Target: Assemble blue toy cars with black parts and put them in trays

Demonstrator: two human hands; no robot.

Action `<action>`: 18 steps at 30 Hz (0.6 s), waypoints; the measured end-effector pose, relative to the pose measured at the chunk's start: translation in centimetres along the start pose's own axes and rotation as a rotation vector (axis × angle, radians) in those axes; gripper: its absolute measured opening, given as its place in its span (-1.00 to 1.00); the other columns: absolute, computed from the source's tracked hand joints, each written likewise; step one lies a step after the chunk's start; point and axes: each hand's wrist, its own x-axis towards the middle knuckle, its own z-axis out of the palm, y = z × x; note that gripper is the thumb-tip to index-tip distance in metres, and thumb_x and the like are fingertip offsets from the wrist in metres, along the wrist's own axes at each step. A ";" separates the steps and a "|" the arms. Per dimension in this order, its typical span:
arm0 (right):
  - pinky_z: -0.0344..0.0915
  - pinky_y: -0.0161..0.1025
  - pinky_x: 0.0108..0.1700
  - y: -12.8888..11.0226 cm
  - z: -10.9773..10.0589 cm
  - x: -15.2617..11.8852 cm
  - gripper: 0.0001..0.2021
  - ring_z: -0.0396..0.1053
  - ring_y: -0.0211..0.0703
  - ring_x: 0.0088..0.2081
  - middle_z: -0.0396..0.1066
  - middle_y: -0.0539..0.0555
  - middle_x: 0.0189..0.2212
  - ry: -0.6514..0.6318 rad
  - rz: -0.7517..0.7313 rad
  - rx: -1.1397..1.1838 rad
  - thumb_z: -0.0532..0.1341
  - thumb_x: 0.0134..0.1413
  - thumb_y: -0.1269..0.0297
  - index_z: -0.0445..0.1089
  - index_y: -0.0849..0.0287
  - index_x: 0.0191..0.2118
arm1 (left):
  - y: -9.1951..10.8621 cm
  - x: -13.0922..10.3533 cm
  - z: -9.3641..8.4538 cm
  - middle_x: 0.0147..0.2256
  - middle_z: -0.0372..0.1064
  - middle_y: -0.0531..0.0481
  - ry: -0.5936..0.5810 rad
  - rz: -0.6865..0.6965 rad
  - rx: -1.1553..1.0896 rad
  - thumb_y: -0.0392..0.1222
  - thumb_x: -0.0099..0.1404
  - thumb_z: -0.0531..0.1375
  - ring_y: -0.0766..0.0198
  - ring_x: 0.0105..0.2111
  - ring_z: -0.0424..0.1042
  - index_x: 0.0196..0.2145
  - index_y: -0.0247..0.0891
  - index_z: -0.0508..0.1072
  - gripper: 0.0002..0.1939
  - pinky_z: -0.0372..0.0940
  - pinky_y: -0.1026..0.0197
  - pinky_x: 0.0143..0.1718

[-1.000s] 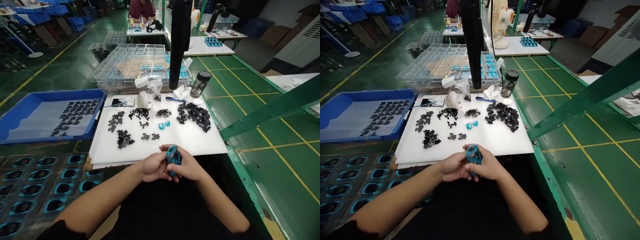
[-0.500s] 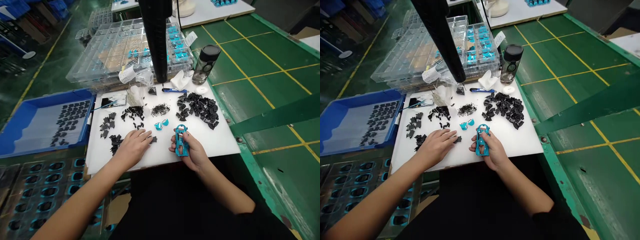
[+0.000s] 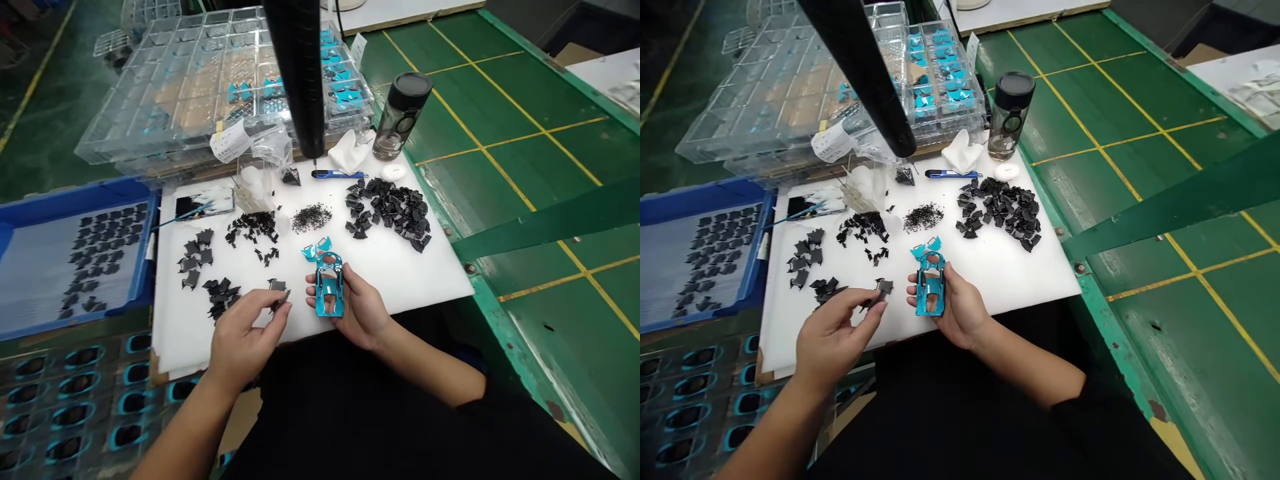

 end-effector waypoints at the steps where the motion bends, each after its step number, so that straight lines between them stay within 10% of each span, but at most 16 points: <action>1: 0.49 -0.16 -0.10 0.3 0.1 0.2 -0.63 0.55 -0.12 -0.24 0.55 0.19 -0.17 -0.007 0.011 0.002 -0.03 0.43 0.05 0.35 0.19 0.05 | 0.2 -0.2 0.0 -0.26 0.51 -0.02 0.009 0.033 -0.012 -0.35 0.30 0.27 0.28 -0.26 0.51 -0.13 -0.23 0.48 -0.82 0.43 0.25 -0.19; 11: 0.46 -0.12 -0.11 1.2 -0.1 0.7 -0.65 0.54 -0.10 -0.25 0.56 0.09 -0.17 -0.054 0.057 -0.003 0.00 0.40 0.04 0.31 0.07 0.11 | 1.4 0.7 1.0 -0.03 0.41 -0.29 -0.068 0.407 0.126 -0.48 0.29 0.22 0.09 -0.03 0.43 0.05 -0.41 0.42 -0.64 0.40 0.08 -0.04; 18: 0.45 -0.07 -0.04 0.9 -0.2 0.6 -0.67 0.51 -0.04 -0.11 0.55 0.08 -0.13 -0.078 0.098 -0.078 0.10 0.31 0.00 0.36 0.05 0.04 | 2.0 1.4 2.9 -0.14 0.56 -0.15 -0.062 0.534 0.349 -0.39 0.39 0.08 0.11 -0.22 0.44 -0.05 -0.41 0.47 -0.75 0.22 0.06 -0.26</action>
